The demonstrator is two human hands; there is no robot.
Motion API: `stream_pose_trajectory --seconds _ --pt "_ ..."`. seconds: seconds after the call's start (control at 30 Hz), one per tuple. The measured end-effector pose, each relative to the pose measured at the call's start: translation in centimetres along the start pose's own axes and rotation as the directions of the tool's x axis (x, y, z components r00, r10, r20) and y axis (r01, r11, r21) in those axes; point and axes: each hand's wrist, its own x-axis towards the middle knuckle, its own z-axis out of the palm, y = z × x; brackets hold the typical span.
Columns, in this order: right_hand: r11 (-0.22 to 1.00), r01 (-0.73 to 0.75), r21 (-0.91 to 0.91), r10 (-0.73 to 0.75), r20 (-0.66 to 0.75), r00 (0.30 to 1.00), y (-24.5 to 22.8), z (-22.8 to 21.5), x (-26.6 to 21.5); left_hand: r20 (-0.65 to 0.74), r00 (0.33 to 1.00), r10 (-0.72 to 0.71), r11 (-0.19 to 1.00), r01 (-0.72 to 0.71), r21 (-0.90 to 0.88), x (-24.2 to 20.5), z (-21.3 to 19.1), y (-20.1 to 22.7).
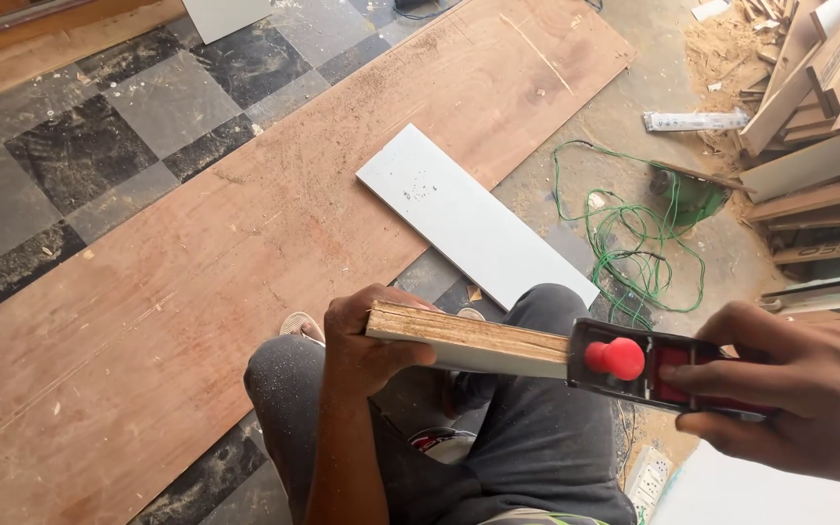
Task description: Smoothing the edges of a wooden board using a hand plane and manual sandpaper blocks.
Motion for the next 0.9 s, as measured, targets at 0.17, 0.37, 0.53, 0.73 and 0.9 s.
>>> stream_pose_trajectory --seconds 0.17,0.37,0.53,0.73,0.9 --pt "0.982 0.191 0.01 -0.189 -0.099 0.977 -4.4 -1.4 7.2 -0.055 0.998 -0.011 0.999 0.009 -0.033 0.3 -0.2 -0.3" --pt "0.915 0.397 0.064 -0.393 -0.071 0.917 -9.2 -1.7 16.7 -0.158 0.987 0.013 0.999 -0.007 0.041 -0.8 -1.2 -1.9" --pt "0.89 0.448 0.079 -0.439 -0.112 0.892 -9.1 -1.5 17.0 -0.174 0.855 -0.488 0.682 0.249 -0.688 -2.6 -2.0 -4.3" --pt "0.997 0.076 0.011 -0.076 0.264 0.961 -5.1 -1.7 8.1 -0.012 0.996 0.092 0.966 -0.092 -0.24 -0.2 -0.1 0.3" --pt "0.982 0.179 0.065 -0.173 -0.09 0.981 -2.9 -1.1 3.0 -0.013 1.0 0.011 0.986 -0.013 -0.167 0.0 0.6 0.3"
